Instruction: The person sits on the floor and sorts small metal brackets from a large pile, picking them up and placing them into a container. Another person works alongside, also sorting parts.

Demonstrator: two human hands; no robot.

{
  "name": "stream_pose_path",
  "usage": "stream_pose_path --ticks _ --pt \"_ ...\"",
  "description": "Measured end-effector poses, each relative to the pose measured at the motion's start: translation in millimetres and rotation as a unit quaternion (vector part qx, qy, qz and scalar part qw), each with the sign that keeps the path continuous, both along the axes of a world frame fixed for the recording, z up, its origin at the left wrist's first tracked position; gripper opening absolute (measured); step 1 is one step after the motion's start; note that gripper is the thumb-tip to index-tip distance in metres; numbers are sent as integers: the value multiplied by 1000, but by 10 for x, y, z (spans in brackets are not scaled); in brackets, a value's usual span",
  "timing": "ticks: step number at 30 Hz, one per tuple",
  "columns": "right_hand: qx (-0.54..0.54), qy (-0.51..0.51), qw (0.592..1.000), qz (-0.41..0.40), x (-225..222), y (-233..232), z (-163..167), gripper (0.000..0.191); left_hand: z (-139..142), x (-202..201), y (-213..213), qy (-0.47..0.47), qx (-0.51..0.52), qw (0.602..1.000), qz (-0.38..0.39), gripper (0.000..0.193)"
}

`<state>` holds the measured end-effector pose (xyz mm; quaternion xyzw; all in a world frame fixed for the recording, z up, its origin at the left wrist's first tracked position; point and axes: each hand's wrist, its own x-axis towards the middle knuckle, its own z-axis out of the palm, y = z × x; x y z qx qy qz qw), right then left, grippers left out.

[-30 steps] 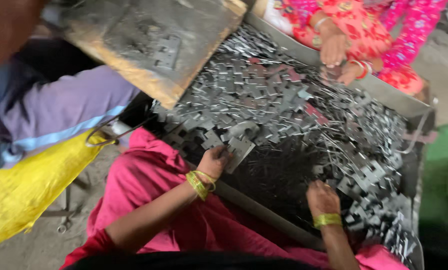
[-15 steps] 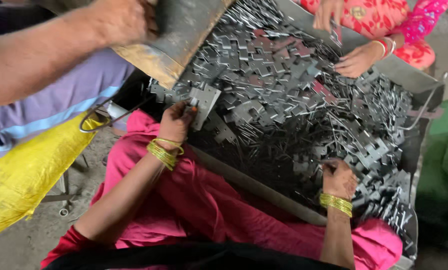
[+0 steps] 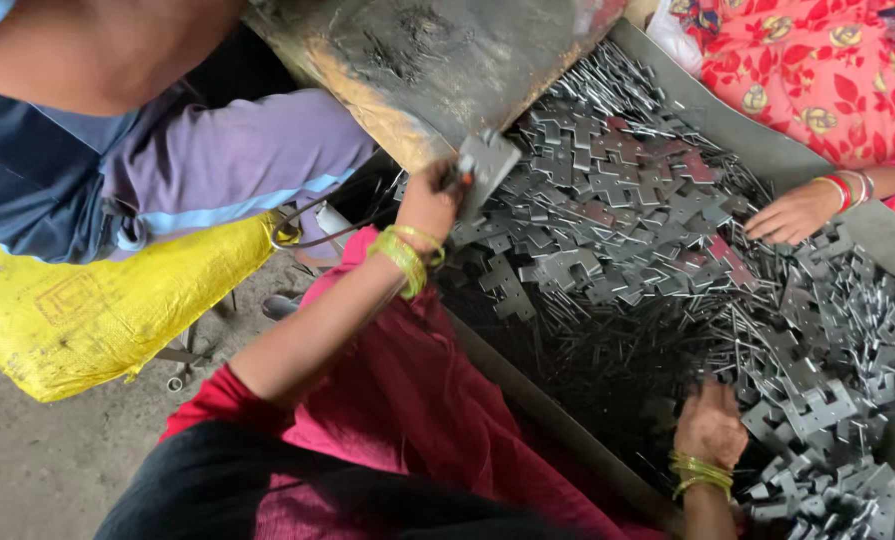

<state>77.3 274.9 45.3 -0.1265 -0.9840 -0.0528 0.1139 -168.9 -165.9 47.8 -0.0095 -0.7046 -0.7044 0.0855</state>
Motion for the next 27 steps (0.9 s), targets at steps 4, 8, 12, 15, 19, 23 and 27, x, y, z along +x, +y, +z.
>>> stream_pose_path --ticks 4,8,12,15,19,23,27 --pt "-152 135 966 -158 229 -55 175 63 468 -1010 -82 31 -264 943 202 30" --pt "-228 308 920 -78 496 -151 288 31 843 -1179 -165 -6 -415 851 322 45" --pt "-579 426 678 -153 526 -214 204 10 827 -266 150 199 -411 853 251 43" --pt "-796 413 403 -183 344 -253 47 11 468 632 660 291 -431 838 -165 24" --pt "-897 366 239 -66 149 -414 -71 26 -61 1112 1131 340 -596 672 -278 26" --pt "-904 333 268 -29 140 -612 41 25 -341 827 1204 280 -650 640 -299 25" --pt "-903 319 289 7 164 -573 163 34 -445 556 1184 103 -631 651 -410 29"
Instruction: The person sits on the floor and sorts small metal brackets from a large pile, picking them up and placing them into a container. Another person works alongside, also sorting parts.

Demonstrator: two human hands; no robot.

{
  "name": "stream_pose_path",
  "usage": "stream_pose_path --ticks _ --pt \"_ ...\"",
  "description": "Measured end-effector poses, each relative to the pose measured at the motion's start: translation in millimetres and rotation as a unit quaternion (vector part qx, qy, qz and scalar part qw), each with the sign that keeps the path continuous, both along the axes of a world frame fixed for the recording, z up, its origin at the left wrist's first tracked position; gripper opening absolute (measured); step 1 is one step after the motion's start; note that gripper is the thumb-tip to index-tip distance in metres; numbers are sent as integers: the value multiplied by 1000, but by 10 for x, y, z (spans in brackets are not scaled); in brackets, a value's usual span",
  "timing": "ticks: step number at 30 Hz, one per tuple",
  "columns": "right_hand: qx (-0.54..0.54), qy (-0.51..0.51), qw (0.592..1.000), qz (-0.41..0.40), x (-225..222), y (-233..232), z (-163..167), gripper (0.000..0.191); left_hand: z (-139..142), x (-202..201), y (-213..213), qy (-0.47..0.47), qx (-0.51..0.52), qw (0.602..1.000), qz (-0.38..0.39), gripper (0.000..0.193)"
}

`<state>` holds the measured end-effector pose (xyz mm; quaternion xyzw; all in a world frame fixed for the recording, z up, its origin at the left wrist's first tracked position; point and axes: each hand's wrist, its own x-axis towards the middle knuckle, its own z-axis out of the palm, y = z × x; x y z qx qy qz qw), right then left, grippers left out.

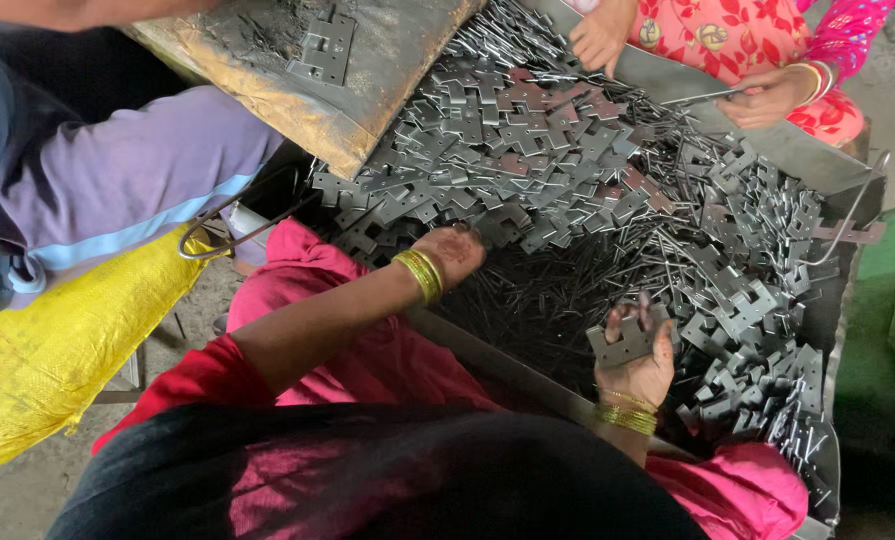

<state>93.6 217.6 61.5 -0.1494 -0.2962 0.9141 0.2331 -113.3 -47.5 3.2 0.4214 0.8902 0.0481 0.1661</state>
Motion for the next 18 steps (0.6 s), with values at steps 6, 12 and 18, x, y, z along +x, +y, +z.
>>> stream_pose_path --ticks 6,12,18 --pt "743 -478 417 212 -169 75 -391 22 -74 547 535 236 142 959 71 24" --pt "891 -234 345 179 -20 70 -195 21 -51 326 -36 79 247 917 304 13" --pt "829 -203 505 129 -49 -121 62 20 -296 713 113 130 113 961 217 14"
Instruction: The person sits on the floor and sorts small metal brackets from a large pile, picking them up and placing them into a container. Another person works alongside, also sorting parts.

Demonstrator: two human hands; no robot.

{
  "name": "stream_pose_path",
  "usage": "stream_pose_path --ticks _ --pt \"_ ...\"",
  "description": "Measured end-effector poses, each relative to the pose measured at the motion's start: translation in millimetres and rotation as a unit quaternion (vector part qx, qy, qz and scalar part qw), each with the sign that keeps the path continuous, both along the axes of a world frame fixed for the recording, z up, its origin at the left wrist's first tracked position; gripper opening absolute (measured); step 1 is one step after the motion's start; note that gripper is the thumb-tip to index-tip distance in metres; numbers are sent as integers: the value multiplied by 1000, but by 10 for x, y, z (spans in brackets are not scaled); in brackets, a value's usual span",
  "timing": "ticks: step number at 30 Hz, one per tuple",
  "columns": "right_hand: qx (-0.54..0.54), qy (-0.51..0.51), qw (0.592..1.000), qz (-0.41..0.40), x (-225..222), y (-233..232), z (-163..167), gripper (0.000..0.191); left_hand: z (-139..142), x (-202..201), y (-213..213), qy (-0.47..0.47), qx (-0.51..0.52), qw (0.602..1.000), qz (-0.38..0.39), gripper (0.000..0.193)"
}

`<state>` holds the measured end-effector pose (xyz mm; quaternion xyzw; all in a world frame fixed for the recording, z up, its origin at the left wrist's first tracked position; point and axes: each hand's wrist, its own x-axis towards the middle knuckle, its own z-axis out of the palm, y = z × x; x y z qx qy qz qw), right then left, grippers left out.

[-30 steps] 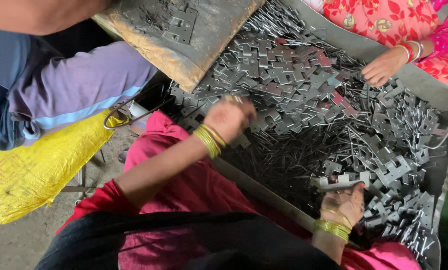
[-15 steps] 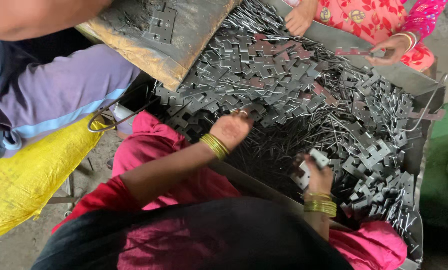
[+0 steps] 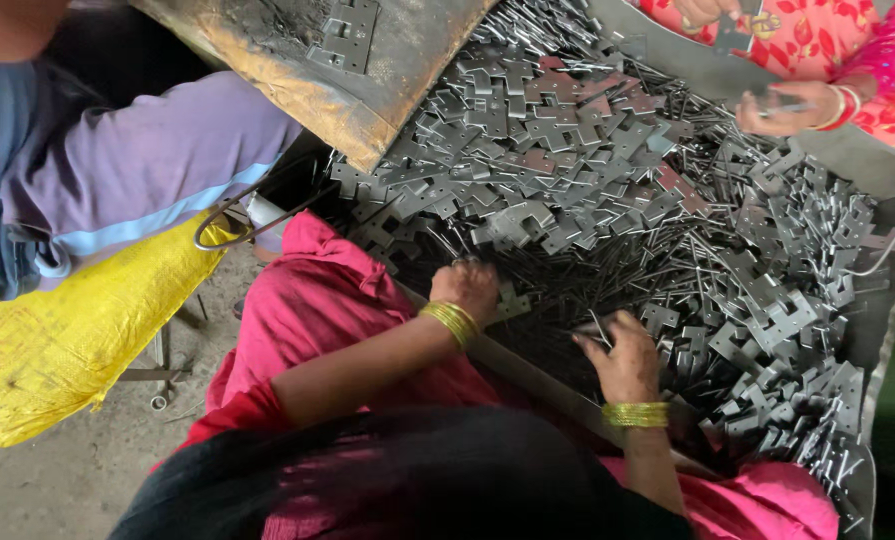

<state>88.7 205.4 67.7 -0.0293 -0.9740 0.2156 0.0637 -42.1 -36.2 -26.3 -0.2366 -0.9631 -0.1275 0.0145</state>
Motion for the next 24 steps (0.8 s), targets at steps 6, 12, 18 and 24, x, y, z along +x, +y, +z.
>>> stream_pose_path --ticks 6,12,18,24 --pt "-504 106 834 -197 -533 -481 -464 36 -118 -41 3 -74 28 997 23 13" --pt "-792 64 544 -271 -647 -613 -340 49 574 -176 -384 -131 222 960 113 30" --pt "-797 -1 481 -366 -445 -410 -707 51 1060 295 233 -271 392 876 76 28" --pt "-602 -7 717 -352 -277 -221 -1144 64 579 657 632 -226 428 872 77 56"
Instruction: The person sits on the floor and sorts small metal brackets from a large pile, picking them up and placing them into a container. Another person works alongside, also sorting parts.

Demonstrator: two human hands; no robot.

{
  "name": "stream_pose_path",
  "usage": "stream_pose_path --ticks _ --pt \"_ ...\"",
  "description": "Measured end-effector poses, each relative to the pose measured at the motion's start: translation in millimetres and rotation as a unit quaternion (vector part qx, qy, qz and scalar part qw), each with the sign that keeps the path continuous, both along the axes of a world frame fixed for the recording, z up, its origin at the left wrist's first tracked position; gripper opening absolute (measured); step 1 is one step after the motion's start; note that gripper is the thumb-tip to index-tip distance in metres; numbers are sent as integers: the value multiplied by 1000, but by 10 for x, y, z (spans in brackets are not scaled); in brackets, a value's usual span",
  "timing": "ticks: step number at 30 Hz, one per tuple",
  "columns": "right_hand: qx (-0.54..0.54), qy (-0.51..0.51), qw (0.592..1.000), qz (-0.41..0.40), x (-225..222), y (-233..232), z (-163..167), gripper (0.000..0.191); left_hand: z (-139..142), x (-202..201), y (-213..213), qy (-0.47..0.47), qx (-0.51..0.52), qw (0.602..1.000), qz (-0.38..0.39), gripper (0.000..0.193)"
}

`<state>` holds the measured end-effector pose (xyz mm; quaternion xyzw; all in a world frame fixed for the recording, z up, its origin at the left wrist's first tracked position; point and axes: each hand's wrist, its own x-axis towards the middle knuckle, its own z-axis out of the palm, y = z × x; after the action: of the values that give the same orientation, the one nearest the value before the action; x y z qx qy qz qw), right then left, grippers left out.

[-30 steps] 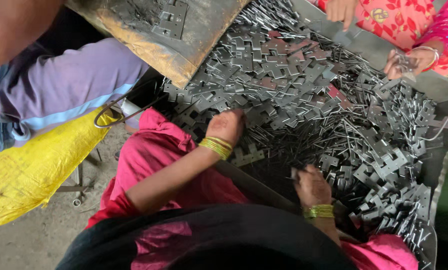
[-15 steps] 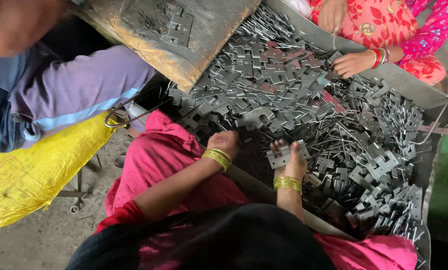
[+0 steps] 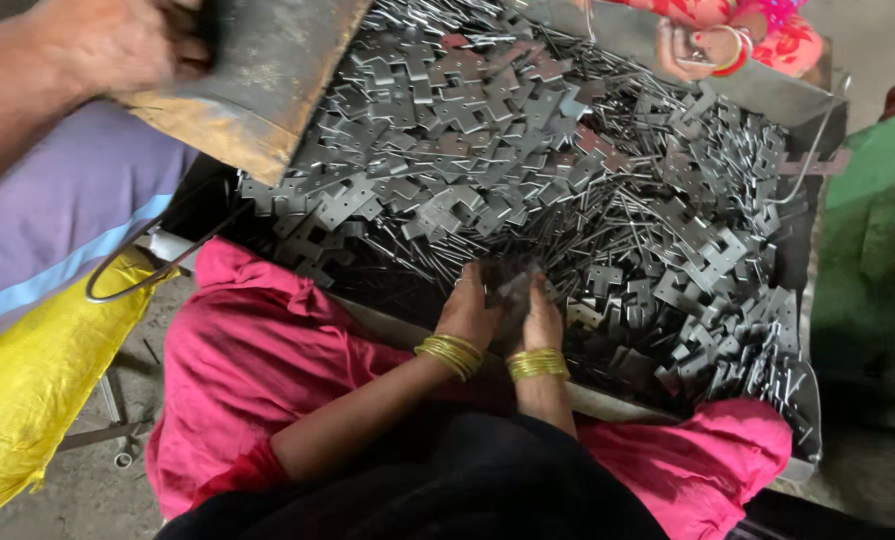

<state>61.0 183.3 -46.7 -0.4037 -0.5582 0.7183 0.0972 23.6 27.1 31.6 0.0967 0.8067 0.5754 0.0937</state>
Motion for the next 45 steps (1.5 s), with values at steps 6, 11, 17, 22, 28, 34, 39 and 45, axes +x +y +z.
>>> stream_pose_path --ticks 6,11,17,22,28,34,39,45 --pt "595 -202 769 118 -157 956 453 43 -417 -258 -70 -187 202 959 -74 47" --pt "726 -329 539 271 -279 1455 725 24 -384 -323 -416 -191 207 956 -78 47" --pt "680 -321 570 331 -76 1359 1279 24 -386 -378 -671 -193 260 945 -50 49" --pt "615 -185 756 130 366 854 1351 31 -442 -396 -699 -201 292 934 -47 50" --pt "619 -203 722 233 122 415 733 43 -348 -460 -1146 -179 292 939 2 51" --pt "638 -414 636 130 85 1681 383 36 -305 -505 -1746 -204 312 928 0 49" --pt "674 -402 609 115 100 1964 -48 38 -19 -1048 -1875 -62 232 969 53 44" --pt "767 -343 514 173 42 1681 469 24 446 -2879 -2257 239 -38 916 321 33"
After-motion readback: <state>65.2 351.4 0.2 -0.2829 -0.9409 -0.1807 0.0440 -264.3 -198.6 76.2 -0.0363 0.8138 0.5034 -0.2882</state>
